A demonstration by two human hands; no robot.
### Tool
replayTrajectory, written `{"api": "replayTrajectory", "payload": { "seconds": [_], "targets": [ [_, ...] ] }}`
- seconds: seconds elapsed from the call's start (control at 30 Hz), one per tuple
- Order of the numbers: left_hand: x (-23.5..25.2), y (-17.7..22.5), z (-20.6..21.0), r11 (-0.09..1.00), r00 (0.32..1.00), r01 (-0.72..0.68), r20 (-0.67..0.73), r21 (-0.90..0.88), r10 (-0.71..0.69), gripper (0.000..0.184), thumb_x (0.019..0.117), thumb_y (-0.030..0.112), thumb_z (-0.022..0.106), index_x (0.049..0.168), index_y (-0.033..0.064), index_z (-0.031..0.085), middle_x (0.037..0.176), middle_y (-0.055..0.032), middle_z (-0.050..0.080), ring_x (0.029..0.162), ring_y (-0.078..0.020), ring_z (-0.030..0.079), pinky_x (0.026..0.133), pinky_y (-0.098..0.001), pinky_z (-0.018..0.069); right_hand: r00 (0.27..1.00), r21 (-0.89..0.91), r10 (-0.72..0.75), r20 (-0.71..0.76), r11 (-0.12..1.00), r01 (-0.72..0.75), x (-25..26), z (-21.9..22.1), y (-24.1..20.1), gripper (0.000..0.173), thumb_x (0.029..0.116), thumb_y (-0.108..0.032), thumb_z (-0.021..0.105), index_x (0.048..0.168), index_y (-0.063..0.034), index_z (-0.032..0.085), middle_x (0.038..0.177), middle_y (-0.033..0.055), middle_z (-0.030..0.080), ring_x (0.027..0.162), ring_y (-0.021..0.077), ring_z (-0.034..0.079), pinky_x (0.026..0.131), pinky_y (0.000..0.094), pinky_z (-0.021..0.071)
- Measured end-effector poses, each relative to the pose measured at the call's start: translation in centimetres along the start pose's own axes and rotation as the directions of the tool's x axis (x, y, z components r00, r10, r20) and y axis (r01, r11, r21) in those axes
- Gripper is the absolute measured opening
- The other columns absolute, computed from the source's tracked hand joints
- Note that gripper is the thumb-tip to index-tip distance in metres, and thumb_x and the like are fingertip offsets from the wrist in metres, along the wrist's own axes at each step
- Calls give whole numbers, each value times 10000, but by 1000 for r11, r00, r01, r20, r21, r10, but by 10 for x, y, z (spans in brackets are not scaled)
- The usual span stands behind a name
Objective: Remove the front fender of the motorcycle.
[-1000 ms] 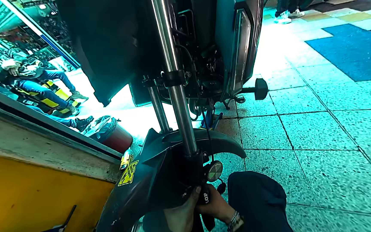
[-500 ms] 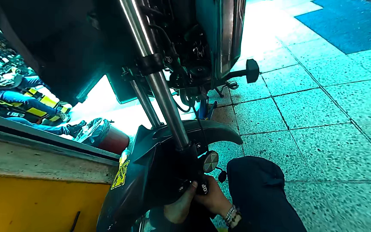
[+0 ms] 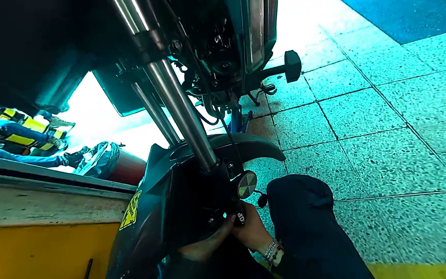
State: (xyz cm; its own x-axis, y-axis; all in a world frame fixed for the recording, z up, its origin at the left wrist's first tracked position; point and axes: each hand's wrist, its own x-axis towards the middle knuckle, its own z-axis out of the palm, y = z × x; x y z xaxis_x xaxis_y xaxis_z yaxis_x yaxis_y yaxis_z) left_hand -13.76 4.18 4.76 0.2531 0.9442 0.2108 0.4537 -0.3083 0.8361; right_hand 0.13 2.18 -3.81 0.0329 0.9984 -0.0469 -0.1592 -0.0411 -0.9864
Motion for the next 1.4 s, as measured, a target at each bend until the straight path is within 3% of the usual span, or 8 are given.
{"api": "replayTrajectory", "payload": {
  "seconds": [0.17, 0.33, 0.47, 0.67, 0.83, 0.97, 1.23, 1.4],
  "targets": [
    [-1, 17, 1, 993, 988, 87, 119, 86, -96, 403, 831, 202, 849, 1108, -55, 708, 1062, -59, 764, 1032, -55, 710, 968, -246, 574, 999, 7, 17, 35, 1000, -18, -2, -6, 0, 489, 726, -203, 847, 1148, -31, 670, 974, -18, 725, 899, -23, 671, 854, 194, 559],
    [-22, 1, -6, 986, 973, 160, 161, 55, -167, 584, 739, 370, 904, 1134, -17, 714, 1069, -20, 762, 1047, -35, 694, 976, -290, 568, 974, -154, -10, -227, 988, -26, -26, 7, 9, 704, 696, -253, 871, 1296, 3, 604, 1055, 120, 739, 973, 228, 722, 868, 483, 592],
    [-62, -35, 3, 952, 994, 101, 66, -290, -85, 785, 697, 268, 945, 1339, 25, 564, 1259, 24, 705, 1217, -68, 630, 1082, -326, 523, 969, -178, -130, -211, 980, 92, -22, 10, 19, 603, 730, -194, 841, 1245, 23, 614, 1000, 88, 747, 916, 157, 730, 839, 386, 612],
    [-129, -14, -19, 864, 958, 266, 21, -427, -285, 920, 835, 303, 836, 1496, -100, 339, 1422, -235, 563, 1221, -328, 639, 1003, -496, 565, 970, -154, -182, -162, 975, 158, -14, 8, 29, 556, 718, -207, 815, 1199, 23, 655, 944, 29, 752, 863, 51, 713, 810, 280, 604],
    [-108, 21, -40, 831, 891, 225, -237, -509, -386, 591, 893, 389, 780, 1347, 63, 586, 1307, -117, 686, 1144, -288, 693, 941, -466, 598, 958, -152, -238, -159, 965, 214, -13, 8, 36, 569, 711, -213, 814, 1198, 36, 655, 969, 33, 755, 908, 38, 713, 840, 261, 601],
    [-70, 38, -6, 784, 782, 130, -424, -607, -457, 98, 964, 113, 662, 1037, 50, 676, 977, -93, 770, 906, -234, 757, 872, -436, 634, 951, -181, -270, -148, 953, 243, -14, 7, 35, 580, 723, -214, 805, 1219, 43, 649, 983, 37, 756, 909, 42, 714, 841, 259, 599],
    [-59, 40, 19, 761, 779, 3, -475, -649, -409, 91, 932, 111, 737, 847, 86, 757, 675, -73, 711, 470, -98, 614, 433, -231, 523, 938, -290, -270, -216, 935, 202, -19, 11, 27, 556, 710, -247, 791, 1177, 24, 660, 910, 50, 750, 831, 97, 722, 769, 310, 603],
    [-57, 46, 37, 787, 715, -20, -559, -616, -419, 73, 948, 26, 662, 889, 57, 692, 655, -52, 674, 438, -71, 547, 411, -208, 480, 942, -293, -264, -209, 936, 197, -17, 9, 26, 554, 723, -221, 787, 1196, 33, 652, 928, 62, 751, 858, 118, 727, 787, 335, 606]
  ]
}}
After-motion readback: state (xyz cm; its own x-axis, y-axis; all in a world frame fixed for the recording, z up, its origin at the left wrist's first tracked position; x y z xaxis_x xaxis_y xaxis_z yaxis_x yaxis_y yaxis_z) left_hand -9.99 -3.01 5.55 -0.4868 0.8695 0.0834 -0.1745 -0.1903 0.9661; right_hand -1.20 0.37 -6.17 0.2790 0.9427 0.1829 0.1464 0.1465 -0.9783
